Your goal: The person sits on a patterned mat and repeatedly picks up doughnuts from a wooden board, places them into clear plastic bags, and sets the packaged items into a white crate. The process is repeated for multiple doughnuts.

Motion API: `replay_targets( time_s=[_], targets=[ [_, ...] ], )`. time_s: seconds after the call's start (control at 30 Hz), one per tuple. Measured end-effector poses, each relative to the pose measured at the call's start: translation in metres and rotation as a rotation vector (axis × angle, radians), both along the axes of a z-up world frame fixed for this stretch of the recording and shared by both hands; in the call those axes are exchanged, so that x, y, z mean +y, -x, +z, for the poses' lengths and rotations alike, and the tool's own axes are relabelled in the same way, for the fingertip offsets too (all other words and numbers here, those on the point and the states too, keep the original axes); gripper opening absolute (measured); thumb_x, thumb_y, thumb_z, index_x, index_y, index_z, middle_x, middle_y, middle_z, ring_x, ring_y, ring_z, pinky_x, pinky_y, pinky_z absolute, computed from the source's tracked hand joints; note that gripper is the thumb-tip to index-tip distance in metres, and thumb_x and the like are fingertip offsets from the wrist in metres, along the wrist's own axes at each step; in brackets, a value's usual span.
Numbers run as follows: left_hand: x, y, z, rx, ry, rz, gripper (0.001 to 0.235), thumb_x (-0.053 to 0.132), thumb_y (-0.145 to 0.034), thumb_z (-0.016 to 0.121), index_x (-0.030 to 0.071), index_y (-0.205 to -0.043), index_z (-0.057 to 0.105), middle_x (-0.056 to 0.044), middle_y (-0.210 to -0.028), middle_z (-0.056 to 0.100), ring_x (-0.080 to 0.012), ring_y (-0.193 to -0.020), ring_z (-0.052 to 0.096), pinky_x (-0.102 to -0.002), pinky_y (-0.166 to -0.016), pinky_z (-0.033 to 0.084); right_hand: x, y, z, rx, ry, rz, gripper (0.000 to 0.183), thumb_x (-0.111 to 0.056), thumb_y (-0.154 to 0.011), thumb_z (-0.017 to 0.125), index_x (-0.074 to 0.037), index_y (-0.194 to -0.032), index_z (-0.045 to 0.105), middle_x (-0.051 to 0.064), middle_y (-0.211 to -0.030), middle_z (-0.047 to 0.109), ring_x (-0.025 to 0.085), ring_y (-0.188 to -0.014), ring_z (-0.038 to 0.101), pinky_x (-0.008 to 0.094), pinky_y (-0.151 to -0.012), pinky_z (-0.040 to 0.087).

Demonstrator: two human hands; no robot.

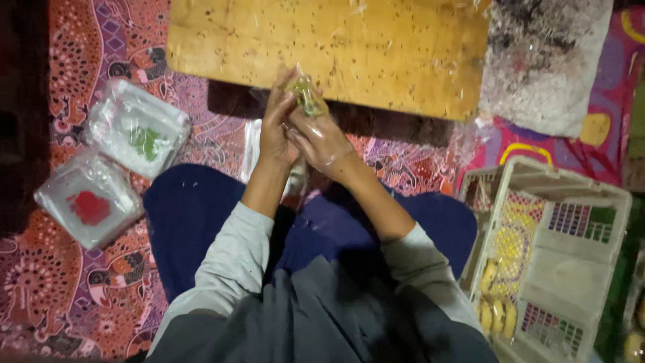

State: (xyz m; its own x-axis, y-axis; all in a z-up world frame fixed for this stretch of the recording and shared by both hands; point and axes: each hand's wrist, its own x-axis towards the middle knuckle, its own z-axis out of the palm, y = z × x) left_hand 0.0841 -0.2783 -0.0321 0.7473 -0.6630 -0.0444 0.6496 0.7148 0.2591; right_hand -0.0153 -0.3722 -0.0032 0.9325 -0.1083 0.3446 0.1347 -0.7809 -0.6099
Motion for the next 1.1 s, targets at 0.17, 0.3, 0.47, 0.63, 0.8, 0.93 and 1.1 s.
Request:
replay_targets(
  time_s=[0.17, 0.3, 0.47, 0.63, 0.8, 0.93, 1.1],
  targets=[
    [-0.016, -0.069, -0.023, -0.027, -0.032, 0.134, 0.024, 0.001, -0.099, 0.069, 0.014, -0.118, 0.062, -0.004, -0.108, 0.065, -0.0199, -0.103, 0.065, -0.063, -0.119, 0.046, -0.119, -0.040, -0.003, 0.314, -0.621, -0.458, 0.030, -0.031, -0.102, 0.060, -0.011, -0.114, 0.079, 0.019, -0.089, 0.076, 0.031, -0.068, 0.074, 0.048, -0.066, 0.062],
    [-0.004, -0.104, -0.012, 0.172, -0.027, 0.154, 0.018, 0.021, -0.094, 0.070, 0.014, -0.110, 0.068, -0.005, -0.103, 0.070, -0.0238, -0.098, 0.067, -0.065, -0.118, 0.041, -0.275, -0.118, 0.011, -0.030, 0.240, -0.454, 0.105, -0.043, -0.081, 0.098, -0.001, -0.158, 0.038, 0.032, -0.156, 0.045, 0.043, -0.145, 0.040, 0.048, -0.120, 0.035],
    [0.004, -0.126, 0.000, 0.349, 0.003, 0.143, 0.036, 0.044, -0.088, 0.075, 0.013, -0.106, 0.070, -0.011, -0.101, 0.074, -0.0283, -0.100, 0.068, -0.067, -0.121, 0.037, -0.334, -0.189, 0.016, 0.391, 0.444, -0.588, 0.121, -0.049, -0.065, 0.100, -0.009, -0.157, 0.032, 0.032, -0.158, 0.028, 0.049, -0.146, 0.018, 0.065, -0.116, 0.015],
    [0.003, -0.139, -0.014, 0.465, 0.079, 0.174, 0.041, 0.048, -0.085, 0.074, 0.012, -0.103, 0.068, -0.015, -0.106, 0.070, -0.0320, -0.104, 0.067, -0.068, -0.119, 0.035, -0.343, -0.212, 0.006, 0.489, 0.440, -0.610, 0.112, -0.050, -0.072, 0.098, -0.015, -0.160, 0.039, 0.023, -0.165, 0.033, 0.048, -0.153, 0.017, 0.070, -0.125, 0.013],
    [0.001, -0.139, -0.037, 0.488, 0.261, 0.191, 0.051, 0.042, -0.086, 0.072, 0.005, -0.120, 0.062, -0.018, -0.120, 0.064, -0.0332, -0.116, 0.060, -0.066, -0.121, 0.031, -0.271, -0.172, 0.006, 0.126, 0.265, -0.466, 0.099, -0.036, -0.076, 0.098, -0.013, -0.158, 0.047, 0.031, -0.160, 0.033, 0.046, -0.146, 0.028, 0.062, -0.115, 0.029],
    [-0.004, -0.135, -0.040, 0.580, 0.370, 0.267, 0.058, 0.041, -0.091, 0.068, 0.002, -0.131, 0.054, -0.021, -0.126, 0.056, -0.0365, -0.125, 0.054, -0.069, -0.123, 0.030, -0.148, -0.087, 0.033, 0.017, -0.625, -0.067, 0.078, -0.011, -0.086, 0.068, 0.002, -0.158, 0.039, 0.016, -0.150, 0.051, 0.025, -0.135, 0.061, 0.037, -0.119, 0.051],
    [-0.015, -0.092, -0.019, 0.245, 0.267, 0.319, 0.054, 0.044, -0.095, 0.058, 0.010, -0.136, 0.052, -0.021, -0.141, 0.054, -0.0398, -0.138, 0.050, -0.065, -0.121, 0.035, -0.035, -0.047, 0.045, 0.038, -0.129, -0.231, 0.079, -0.025, -0.071, 0.098, -0.001, -0.138, 0.064, 0.016, -0.153, 0.051, 0.030, -0.144, 0.051, 0.043, -0.122, 0.045]
  ],
)
